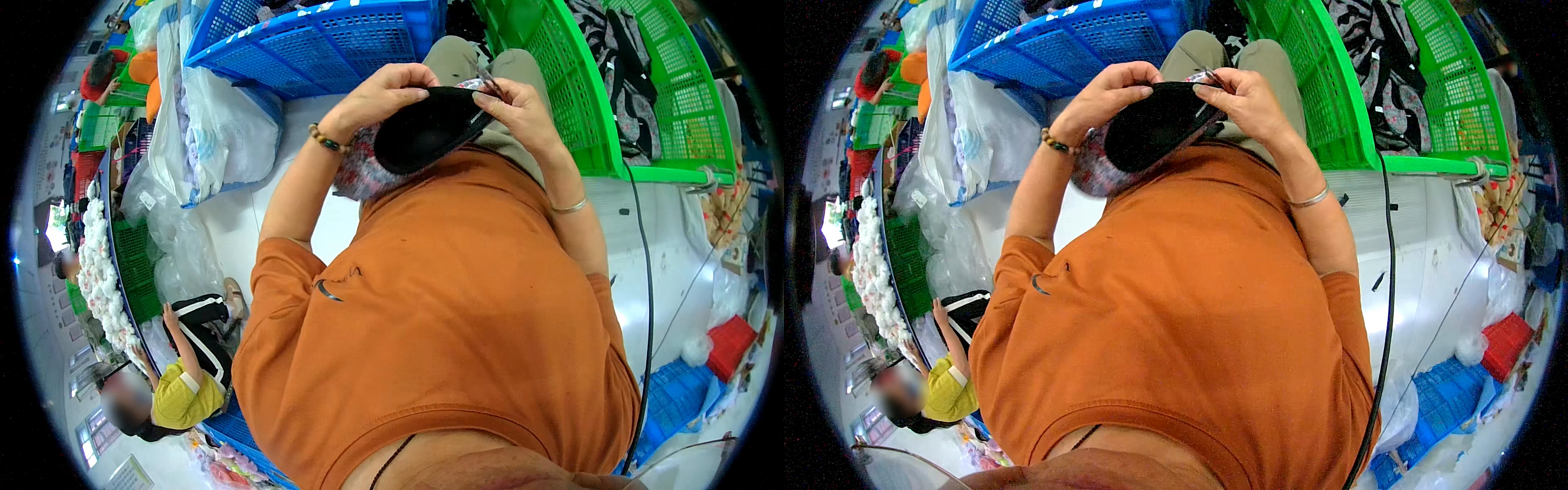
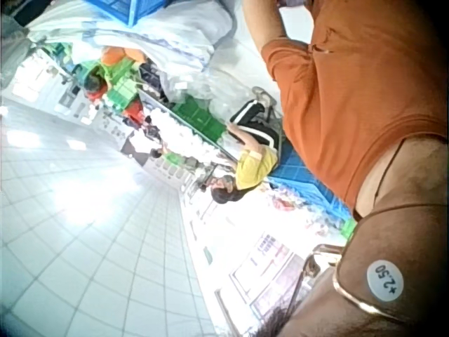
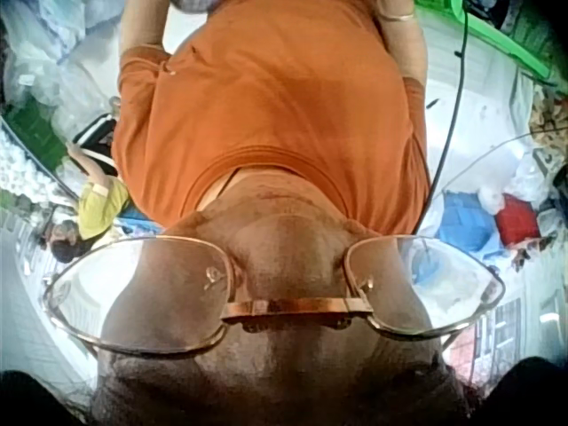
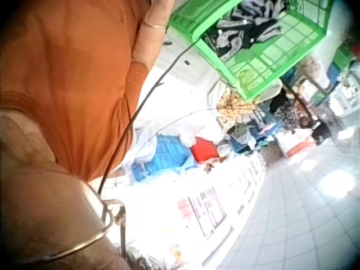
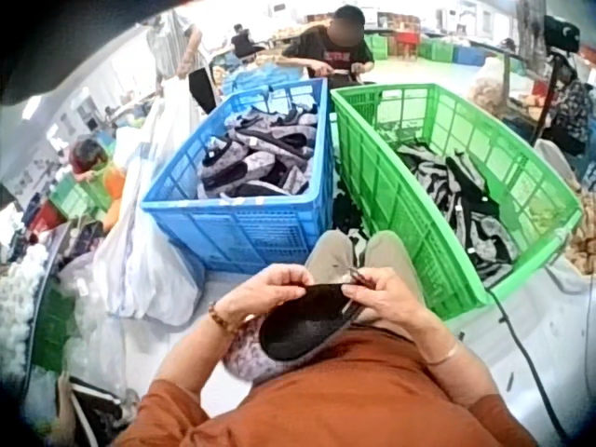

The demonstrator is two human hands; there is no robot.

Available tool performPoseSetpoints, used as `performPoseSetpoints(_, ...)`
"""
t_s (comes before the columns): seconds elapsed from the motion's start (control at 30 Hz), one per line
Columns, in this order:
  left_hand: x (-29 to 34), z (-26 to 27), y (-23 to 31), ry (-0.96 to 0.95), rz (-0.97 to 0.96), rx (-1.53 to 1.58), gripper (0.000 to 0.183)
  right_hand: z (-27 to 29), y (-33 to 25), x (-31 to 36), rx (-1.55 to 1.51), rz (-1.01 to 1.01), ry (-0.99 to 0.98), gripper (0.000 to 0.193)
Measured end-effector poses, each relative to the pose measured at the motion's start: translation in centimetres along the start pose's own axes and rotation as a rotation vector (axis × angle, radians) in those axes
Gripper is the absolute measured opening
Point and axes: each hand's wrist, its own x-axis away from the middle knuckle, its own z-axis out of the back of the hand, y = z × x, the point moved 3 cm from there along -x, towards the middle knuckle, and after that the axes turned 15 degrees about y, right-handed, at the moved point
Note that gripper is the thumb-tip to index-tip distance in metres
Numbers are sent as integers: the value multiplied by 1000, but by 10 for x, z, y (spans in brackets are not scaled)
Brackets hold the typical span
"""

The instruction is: The person uses a small blade to trim excess fabric and thread from the edges of a floral-patterned slip-on shoe. They repeatedly rotate the shoe to access different sides, cutting along the seam where the fabric meets the sole.

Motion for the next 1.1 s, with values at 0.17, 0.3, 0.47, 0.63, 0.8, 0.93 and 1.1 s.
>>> performPoseSetpoints(0.17,12,10,-7,-173,204,482,20,-16,-5,1,-84,-95,-30,16)
performPoseSetpoints(0.3,18,13,-18,-131,245,577,25,-25,1,0,-12,-8,-23,17)
performPoseSetpoints(0.47,26,9,-14,-24,239,441,23,-30,-13,-1,390,370,70,18)
performPoseSetpoints(0.63,26,2,-12,69,155,129,23,-47,-30,-3,566,667,135,14)
performPoseSetpoints(0.8,29,4,-3,76,163,150,22,-38,-15,-13,101,324,281,15)
performPoseSetpoints(0.93,30,3,-6,83,186,186,23,-20,-11,-9,-238,162,396,19)
performPoseSetpoints(1.1,31,3,1,203,136,92,21,-25,-42,8,474,396,414,31)
